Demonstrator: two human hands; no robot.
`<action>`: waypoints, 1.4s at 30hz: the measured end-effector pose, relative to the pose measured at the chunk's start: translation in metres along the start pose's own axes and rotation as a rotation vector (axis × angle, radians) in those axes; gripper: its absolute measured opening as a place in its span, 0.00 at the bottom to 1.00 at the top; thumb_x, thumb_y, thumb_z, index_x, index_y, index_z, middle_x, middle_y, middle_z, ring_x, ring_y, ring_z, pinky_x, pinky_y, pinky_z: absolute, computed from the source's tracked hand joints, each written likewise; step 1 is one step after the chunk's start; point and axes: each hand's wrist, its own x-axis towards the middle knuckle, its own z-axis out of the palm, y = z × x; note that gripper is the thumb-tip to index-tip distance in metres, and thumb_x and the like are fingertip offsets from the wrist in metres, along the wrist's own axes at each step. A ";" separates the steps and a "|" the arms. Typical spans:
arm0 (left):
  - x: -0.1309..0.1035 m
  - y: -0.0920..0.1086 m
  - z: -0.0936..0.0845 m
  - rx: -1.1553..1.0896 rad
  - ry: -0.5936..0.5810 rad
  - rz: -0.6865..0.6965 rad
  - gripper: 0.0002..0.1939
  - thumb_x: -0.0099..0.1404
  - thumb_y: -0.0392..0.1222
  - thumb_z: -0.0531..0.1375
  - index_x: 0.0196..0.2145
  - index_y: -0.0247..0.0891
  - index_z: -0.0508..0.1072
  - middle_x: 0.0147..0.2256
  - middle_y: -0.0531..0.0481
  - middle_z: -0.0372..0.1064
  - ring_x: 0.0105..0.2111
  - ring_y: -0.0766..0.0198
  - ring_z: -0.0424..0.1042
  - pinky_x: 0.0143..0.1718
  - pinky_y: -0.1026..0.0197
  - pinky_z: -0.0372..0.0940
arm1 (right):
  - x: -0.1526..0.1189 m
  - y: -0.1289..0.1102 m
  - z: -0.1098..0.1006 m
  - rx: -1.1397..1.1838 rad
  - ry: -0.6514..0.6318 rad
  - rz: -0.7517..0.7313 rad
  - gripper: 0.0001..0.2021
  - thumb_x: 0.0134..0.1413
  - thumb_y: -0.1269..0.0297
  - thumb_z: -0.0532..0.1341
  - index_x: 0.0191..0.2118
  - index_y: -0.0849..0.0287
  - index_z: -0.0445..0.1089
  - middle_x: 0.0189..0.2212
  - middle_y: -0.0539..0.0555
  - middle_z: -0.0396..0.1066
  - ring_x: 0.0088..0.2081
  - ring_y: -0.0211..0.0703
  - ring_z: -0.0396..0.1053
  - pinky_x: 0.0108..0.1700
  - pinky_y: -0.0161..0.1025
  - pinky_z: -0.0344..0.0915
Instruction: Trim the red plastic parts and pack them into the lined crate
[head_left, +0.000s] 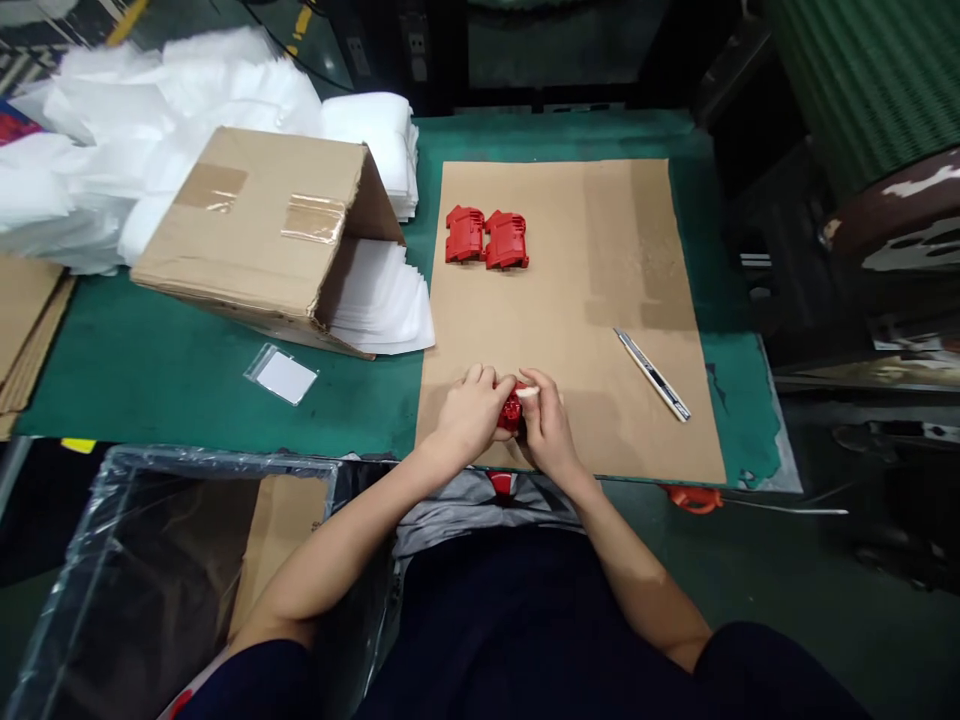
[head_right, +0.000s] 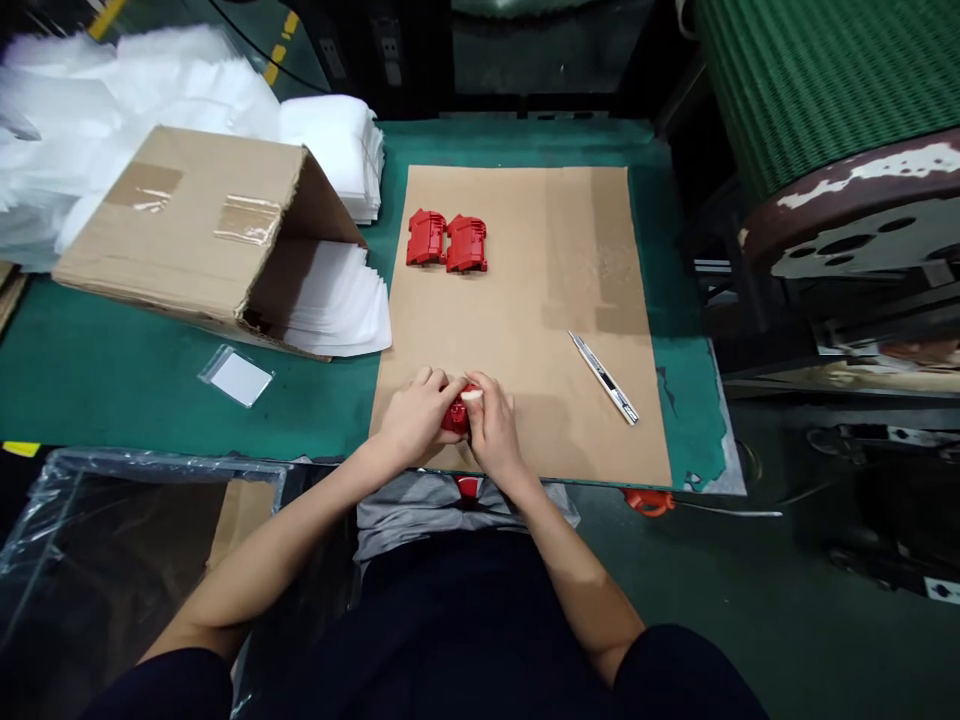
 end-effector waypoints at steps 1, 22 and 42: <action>0.000 0.000 0.000 -0.002 -0.001 0.000 0.32 0.53 0.46 0.70 0.53 0.40 0.65 0.45 0.43 0.66 0.48 0.51 0.64 0.42 0.55 0.68 | 0.000 0.000 0.000 0.001 0.001 0.002 0.20 0.69 0.51 0.42 0.54 0.56 0.61 0.49 0.61 0.70 0.49 0.48 0.68 0.49 0.46 0.63; -0.005 0.002 -0.002 0.004 0.023 -0.021 0.33 0.52 0.45 0.71 0.53 0.43 0.65 0.45 0.44 0.67 0.48 0.52 0.65 0.39 0.57 0.69 | -0.007 0.002 0.004 -0.007 -0.014 -0.016 0.24 0.68 0.50 0.40 0.55 0.58 0.63 0.51 0.62 0.69 0.51 0.51 0.67 0.50 0.48 0.62; -0.061 0.030 -0.027 -1.782 0.328 -0.144 0.48 0.55 0.80 0.38 0.55 0.41 0.67 0.43 0.41 0.68 0.47 0.52 0.69 0.47 0.47 0.69 | 0.023 0.035 -0.056 -0.133 0.111 0.041 0.19 0.63 0.55 0.47 0.50 0.61 0.64 0.44 0.64 0.72 0.43 0.53 0.71 0.44 0.49 0.67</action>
